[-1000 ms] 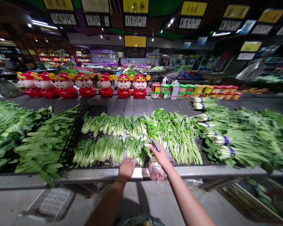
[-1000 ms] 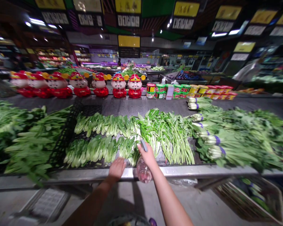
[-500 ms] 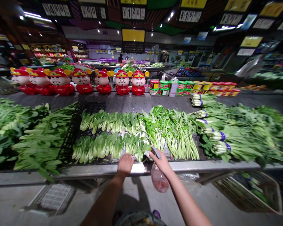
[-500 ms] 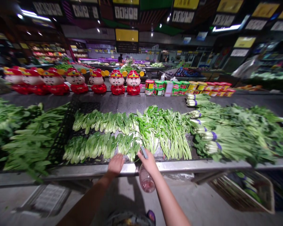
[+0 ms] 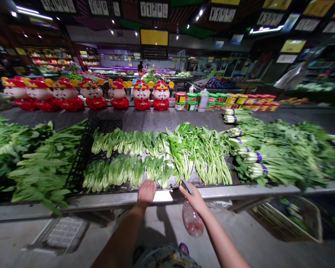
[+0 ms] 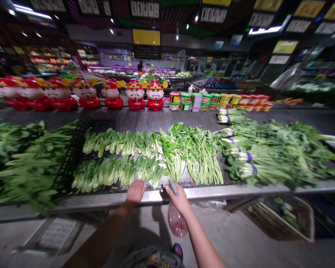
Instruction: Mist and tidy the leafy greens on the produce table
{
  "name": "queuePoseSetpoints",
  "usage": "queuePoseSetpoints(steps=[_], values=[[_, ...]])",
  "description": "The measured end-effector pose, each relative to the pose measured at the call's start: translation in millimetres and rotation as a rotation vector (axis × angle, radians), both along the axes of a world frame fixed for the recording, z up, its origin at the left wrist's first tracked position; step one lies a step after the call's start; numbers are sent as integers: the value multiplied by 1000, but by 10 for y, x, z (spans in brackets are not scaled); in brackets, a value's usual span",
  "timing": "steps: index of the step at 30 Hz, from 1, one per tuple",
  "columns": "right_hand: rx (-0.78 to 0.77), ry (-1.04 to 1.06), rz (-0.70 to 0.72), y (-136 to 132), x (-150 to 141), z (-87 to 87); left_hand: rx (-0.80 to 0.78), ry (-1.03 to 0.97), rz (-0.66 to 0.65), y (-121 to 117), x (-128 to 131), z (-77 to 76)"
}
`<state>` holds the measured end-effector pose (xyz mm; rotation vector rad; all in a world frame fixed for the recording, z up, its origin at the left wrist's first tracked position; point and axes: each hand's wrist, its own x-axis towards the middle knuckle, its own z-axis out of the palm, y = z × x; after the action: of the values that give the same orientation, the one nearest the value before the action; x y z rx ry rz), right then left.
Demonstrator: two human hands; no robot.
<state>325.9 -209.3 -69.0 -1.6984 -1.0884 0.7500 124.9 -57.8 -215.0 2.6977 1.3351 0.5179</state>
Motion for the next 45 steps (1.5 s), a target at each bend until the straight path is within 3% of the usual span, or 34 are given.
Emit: queuePoseSetpoints(steps=[7,12,18,23,34,39,45], values=[[-54,-1,1,-105,9,-176,-20,23,18,7,20,-7],[-75,3,-3,-157,33,-299,-92,91,29,-3,37,149],[-39,-24,-85,-234,200,-247,-119,107,82,-60,139,392],[-18,3,-169,-305,424,-206,-140,82,-12,-154,374,479],[-62,32,-147,-491,612,-245,-174,102,-176,-424,1009,508],[-72,2,-155,-553,747,-282,-164,117,-151,-460,1131,456],[40,3,-149,-595,943,-225,-133,128,-120,-444,1140,378]])
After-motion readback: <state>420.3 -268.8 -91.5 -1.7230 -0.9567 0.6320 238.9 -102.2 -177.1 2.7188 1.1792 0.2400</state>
